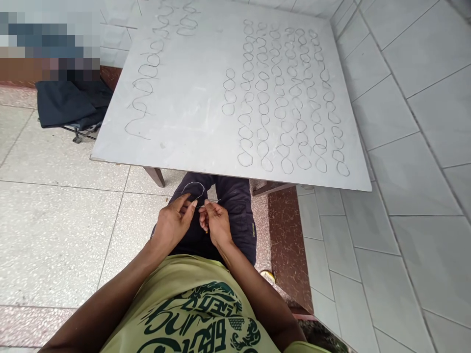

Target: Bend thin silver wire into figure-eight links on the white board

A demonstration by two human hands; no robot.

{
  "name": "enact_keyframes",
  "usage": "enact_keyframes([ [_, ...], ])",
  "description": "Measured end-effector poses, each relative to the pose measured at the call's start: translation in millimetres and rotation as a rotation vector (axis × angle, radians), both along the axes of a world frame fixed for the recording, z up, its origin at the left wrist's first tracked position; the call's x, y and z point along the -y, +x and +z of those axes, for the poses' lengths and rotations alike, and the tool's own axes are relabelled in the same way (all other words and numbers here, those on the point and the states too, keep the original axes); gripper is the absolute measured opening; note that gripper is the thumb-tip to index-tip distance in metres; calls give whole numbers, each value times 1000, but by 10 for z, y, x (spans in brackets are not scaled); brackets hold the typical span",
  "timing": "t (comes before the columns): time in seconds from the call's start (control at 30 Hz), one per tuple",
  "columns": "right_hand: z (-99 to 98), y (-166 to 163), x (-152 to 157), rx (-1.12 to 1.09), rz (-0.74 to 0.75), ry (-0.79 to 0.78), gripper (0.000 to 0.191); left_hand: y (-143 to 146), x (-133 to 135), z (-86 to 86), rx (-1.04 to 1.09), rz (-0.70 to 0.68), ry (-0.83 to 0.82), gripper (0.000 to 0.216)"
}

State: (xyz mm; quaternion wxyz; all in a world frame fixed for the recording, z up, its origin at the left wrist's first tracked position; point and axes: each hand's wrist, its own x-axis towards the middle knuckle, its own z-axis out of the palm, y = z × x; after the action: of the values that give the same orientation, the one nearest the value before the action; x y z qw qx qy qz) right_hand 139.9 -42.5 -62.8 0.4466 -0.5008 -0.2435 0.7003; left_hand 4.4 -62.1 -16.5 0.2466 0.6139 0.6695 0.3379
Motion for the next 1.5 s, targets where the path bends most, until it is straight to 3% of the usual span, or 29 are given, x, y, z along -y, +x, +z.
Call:
enact_keyframes([
  [0.2,19,27,-3,-46,-32,-16,46,10,116,5,194,16,-111,42],
  [0.47,35,-2,39,-65,-17,-22,47,58,23,-116,556,110,-230,36],
  [0.6,24,3,50,-66,-3,-19,47,50,5,-132,637,127,-243,34],
  [0.8,-6,13,40,-55,-8,1,49,36,-17,-86,662,151,-268,36],
  [1.0,8,36,61,65,81,99,42,52,-81,-24,663,120,-310,38],
  [1.27,60,-35,134,134,153,146,44,36,-137,-171,578,166,-201,42],
  [1.5,58,-93,171,109,124,119,45,42,-161,-313,297,186,-129,35],
])
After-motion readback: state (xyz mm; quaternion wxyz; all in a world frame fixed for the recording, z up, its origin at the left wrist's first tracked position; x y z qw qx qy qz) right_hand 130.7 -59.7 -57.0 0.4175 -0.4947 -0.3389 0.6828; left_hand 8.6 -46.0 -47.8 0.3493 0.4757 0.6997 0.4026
